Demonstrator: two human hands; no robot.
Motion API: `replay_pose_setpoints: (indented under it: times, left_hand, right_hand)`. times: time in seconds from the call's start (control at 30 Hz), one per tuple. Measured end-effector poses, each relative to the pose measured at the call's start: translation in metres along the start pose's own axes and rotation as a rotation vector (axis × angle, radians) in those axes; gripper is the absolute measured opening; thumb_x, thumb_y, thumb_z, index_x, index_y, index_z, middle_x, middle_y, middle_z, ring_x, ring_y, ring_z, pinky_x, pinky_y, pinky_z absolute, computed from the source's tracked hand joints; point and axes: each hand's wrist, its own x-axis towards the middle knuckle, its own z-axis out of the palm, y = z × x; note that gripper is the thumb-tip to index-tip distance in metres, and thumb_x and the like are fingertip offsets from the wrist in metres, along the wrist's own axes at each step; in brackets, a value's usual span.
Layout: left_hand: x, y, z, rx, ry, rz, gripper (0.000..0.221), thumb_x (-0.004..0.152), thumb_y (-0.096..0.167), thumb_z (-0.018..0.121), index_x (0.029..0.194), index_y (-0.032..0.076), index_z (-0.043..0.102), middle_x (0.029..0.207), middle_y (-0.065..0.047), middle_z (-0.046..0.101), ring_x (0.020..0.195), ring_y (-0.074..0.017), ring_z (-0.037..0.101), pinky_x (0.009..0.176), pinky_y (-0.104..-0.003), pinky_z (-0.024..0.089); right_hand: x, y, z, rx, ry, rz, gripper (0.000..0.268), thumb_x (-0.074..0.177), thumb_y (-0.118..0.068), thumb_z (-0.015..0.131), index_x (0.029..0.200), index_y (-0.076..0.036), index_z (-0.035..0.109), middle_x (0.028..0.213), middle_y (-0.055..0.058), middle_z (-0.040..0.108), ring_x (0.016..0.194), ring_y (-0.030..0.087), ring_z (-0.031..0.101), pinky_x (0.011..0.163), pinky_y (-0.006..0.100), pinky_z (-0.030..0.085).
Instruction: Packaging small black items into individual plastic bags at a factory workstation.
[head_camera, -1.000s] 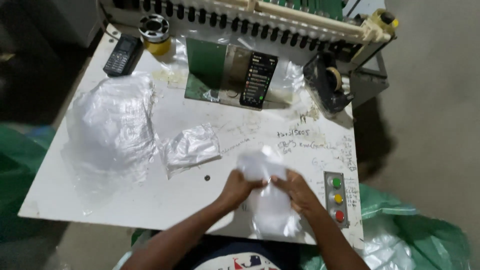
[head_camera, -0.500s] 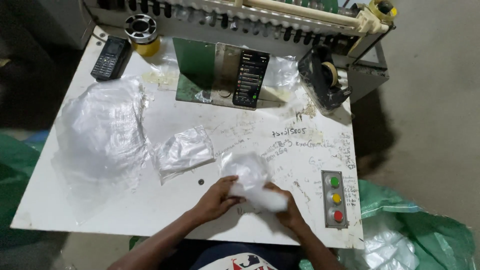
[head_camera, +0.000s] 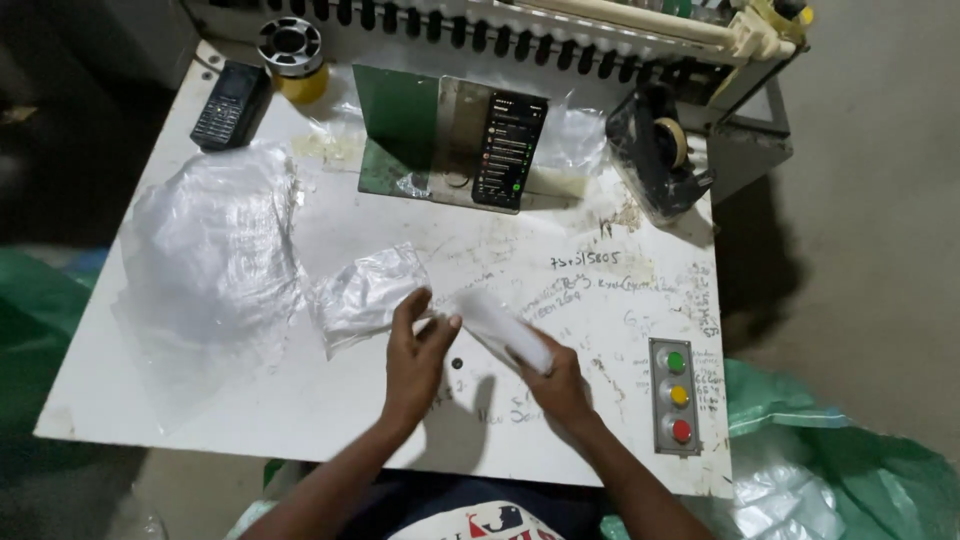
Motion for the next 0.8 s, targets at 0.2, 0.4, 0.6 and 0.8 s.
replay_pose_setpoints:
  times: [0.2, 0.4, 0.6, 0.8]
  left_hand:
    - [-0.026, -0.021, 0.005, -0.565, -0.088, -0.326, 0.045, 0.079, 0.019, 0.079, 0.119, 0.003, 0.067, 0.112, -0.015, 0.073, 0.106, -0.0324, 0.068, 0.092, -0.045, 0.055]
    - [-0.011, -0.061, -0.011, -0.561, -0.162, 0.032, 0.016, 0.083, 0.017, 0.082, 0.092, 0.006, 0.075, 0.086, -0.005, 0.077, 0.08, -0.0201, 0.073, 0.074, -0.035, 0.06]
    - [0.036, -0.057, -0.166, -0.142, 0.354, 0.161, 0.021, 0.088, 0.015, 0.08, 0.109, 0.011, 0.076, 0.103, -0.002, 0.08, 0.097, -0.0107, 0.073, 0.091, -0.024, 0.057]
    - [0.036, -0.082, -0.287, 0.724, 0.851, 0.193, 0.039, 0.08, 0.034, 0.096, 0.101, 0.011, 0.074, 0.1, -0.007, 0.067, 0.085, -0.0247, 0.064, 0.074, -0.042, 0.05]
  right_hand:
    - [-0.018, -0.052, 0.013, 0.779, 0.038, 0.743, 0.038, 0.077, -0.015, 0.082, 0.11, 0.003, 0.075, 0.091, 0.015, 0.075, 0.082, 0.031, 0.071, 0.066, 0.042, 0.062]
    - [-0.054, 0.023, 0.055, 1.019, 0.189, 0.589, 0.035, 0.081, -0.005, 0.078, 0.114, 0.005, 0.075, 0.1, 0.018, 0.077, 0.092, 0.032, 0.072, 0.08, 0.042, 0.058]
    - [-0.046, 0.006, 0.023, -0.454, -0.128, 0.427, 0.082, 0.069, -0.029, 0.094, 0.141, -0.043, 0.057, 0.161, 0.012, 0.024, 0.136, 0.038, 0.046, 0.095, 0.051, 0.064]
    - [-0.025, -0.053, 0.001, 0.511, 0.351, 0.573, 0.039, 0.084, -0.009, 0.07, 0.121, -0.015, 0.06, 0.123, 0.01, 0.061, 0.106, 0.031, 0.062, 0.06, 0.046, 0.065]
